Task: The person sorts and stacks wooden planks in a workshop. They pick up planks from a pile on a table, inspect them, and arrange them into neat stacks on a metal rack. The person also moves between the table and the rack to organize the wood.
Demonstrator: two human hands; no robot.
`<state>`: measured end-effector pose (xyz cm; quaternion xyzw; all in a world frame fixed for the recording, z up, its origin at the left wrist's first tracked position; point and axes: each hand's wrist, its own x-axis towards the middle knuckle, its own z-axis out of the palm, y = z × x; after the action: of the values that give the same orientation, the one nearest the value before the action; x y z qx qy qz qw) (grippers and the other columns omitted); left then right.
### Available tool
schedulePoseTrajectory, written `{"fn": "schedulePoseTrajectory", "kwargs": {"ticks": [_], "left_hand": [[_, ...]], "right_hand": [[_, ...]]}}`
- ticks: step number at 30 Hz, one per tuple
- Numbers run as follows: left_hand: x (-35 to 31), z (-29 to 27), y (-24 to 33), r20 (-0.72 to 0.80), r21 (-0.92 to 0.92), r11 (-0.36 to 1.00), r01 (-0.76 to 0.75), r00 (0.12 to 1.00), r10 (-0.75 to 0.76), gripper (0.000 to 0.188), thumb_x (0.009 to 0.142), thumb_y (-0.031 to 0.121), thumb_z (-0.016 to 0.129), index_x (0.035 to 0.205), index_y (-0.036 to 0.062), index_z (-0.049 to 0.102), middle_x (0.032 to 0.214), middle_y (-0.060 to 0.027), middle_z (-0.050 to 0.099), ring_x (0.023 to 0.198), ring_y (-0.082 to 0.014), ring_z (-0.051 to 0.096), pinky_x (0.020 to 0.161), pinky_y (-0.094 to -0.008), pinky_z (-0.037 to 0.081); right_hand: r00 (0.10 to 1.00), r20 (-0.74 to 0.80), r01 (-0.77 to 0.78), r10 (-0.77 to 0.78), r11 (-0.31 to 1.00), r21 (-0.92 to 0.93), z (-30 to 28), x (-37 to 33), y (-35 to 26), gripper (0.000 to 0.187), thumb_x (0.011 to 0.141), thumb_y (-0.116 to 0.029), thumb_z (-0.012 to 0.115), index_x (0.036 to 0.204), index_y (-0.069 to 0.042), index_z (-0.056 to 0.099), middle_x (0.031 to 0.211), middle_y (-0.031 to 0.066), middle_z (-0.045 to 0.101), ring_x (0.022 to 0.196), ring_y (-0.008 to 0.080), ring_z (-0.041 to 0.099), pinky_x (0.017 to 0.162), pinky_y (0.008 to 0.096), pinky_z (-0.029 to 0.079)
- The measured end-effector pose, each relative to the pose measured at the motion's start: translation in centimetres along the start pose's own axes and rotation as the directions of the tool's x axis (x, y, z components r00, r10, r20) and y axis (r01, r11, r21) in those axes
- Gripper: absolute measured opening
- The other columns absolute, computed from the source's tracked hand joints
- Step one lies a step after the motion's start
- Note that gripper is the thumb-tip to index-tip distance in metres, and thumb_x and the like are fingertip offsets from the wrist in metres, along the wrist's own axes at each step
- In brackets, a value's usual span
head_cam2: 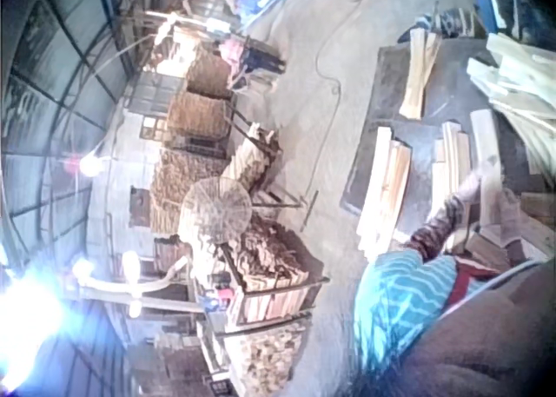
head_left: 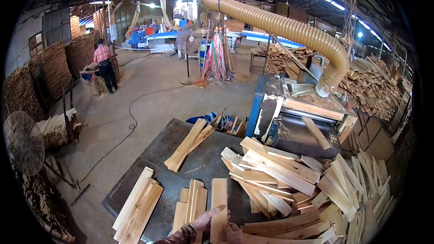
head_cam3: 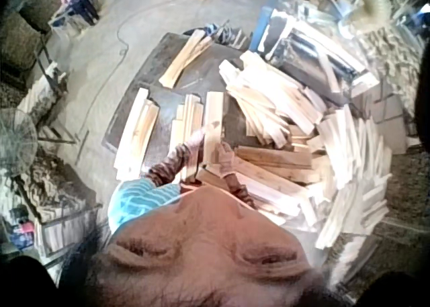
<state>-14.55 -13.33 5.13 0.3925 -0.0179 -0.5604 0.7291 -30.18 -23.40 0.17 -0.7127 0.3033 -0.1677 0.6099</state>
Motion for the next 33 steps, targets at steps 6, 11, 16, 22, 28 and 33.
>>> {"fn": "schedulePoseTrajectory", "kwargs": {"ticks": [6, 11, 16, 22, 28, 33], "left_hand": [[-1.5, -0.5, 0.0, 0.021, -0.230, 0.973, 0.005, 1.000, 0.000, 0.052, 0.097, 0.026, 0.061, 0.137, -0.0052, 0.051, 0.127, -0.0163, 0.064, 0.114, -0.0299, 0.064, 0.102, -0.0397, 0.050], [-5.5, -2.5, 1.5, -0.095, -0.143, 0.987, -0.079, 0.993, 0.065, 0.047, 0.095, 0.025, 0.063, 0.130, -0.0063, 0.057, 0.119, -0.0162, 0.068, 0.107, -0.0282, 0.067, 0.098, -0.0376, 0.053], [-3.6, -3.2, 0.4, -0.241, 0.124, 0.988, -0.091, 0.963, 0.119, 0.049, 0.093, 0.034, 0.069, 0.124, -0.0030, 0.063, 0.115, -0.0111, 0.069, 0.099, -0.0196, 0.067, 0.091, -0.0314, 0.052], [-4.3, -1.2, 2.1, -0.442, 0.476, 0.879, 0.022, 0.870, 0.218, 0.043, 0.086, 0.039, 0.078, 0.108, 0.0022, 0.072, 0.087, 0.0023, 0.065, 0.076, -0.0063, 0.055, 0.069, -0.0219, 0.044], [-4.4, -1.4, 3.4, -0.369, 0.375, 0.921, -0.103, 0.895, 0.251, 0.037, 0.085, 0.034, 0.080, 0.103, 0.0027, 0.072, 0.085, 0.0034, 0.065, 0.072, -0.0075, 0.056, 0.066, -0.0237, 0.046], [-2.9, -4.2, 2.7, -0.381, 0.284, 0.925, -0.250, 0.857, 0.349, 0.039, 0.088, 0.038, 0.076, 0.104, 0.0038, 0.070, 0.090, -0.0017, 0.068, 0.073, -0.0129, 0.061, 0.068, -0.0286, 0.050]], "right_hand": [[0.937, 0.304, -0.204, 0.172, 0.976, 0.073, 0.6, -0.6, 5.5, 0.059, 0.092, -0.047, 0.066, 0.132, -0.003, 0.059, 0.109, 0.0097, 0.069, 0.098, 0.0196, 0.063, 0.088, 0.0352, 0.050], [0.845, 0.331, 0.054, 0.421, 0.548, -0.835, -6.4, 3.6, -5.4, 0.075, 0.085, -0.063, 0.059, 0.138, -0.011, 0.053, 0.132, 0.0171, 0.057, 0.124, 0.0343, 0.055, 0.105, 0.0480, 0.043], [0.935, 0.355, 0.344, 0.010, 0.222, -0.912, -14.6, 2.6, 2.5, 0.080, 0.083, -0.071, 0.053, 0.137, -0.011, 0.053, 0.133, 0.0147, 0.055, 0.127, 0.0352, 0.050, 0.108, 0.0517, 0.035], [0.815, 0.542, 0.576, -0.206, 0.178, -0.798, -13.4, 1.6, 5.2, 0.066, 0.087, -0.067, 0.048, 0.126, -0.015, 0.061, 0.127, 0.0139, 0.059, 0.118, 0.0347, 0.055, 0.100, 0.0489, 0.043], [0.862, 0.467, 0.489, -0.195, 0.084, -0.868, -11.3, -2.2, 3.6, 0.086, 0.084, -0.068, 0.058, 0.145, -0.010, 0.043, 0.133, 0.0136, 0.057, 0.125, 0.0283, 0.051, 0.107, 0.0457, 0.037], [0.872, 0.489, 0.481, 0.027, 0.145, -0.865, -11.2, -1.5, 4.9, 0.109, 0.077, -0.081, 0.053, 0.156, -0.011, 0.026, 0.149, 0.0116, 0.041, 0.140, 0.0307, 0.033, 0.117, 0.0502, 0.021]]}}
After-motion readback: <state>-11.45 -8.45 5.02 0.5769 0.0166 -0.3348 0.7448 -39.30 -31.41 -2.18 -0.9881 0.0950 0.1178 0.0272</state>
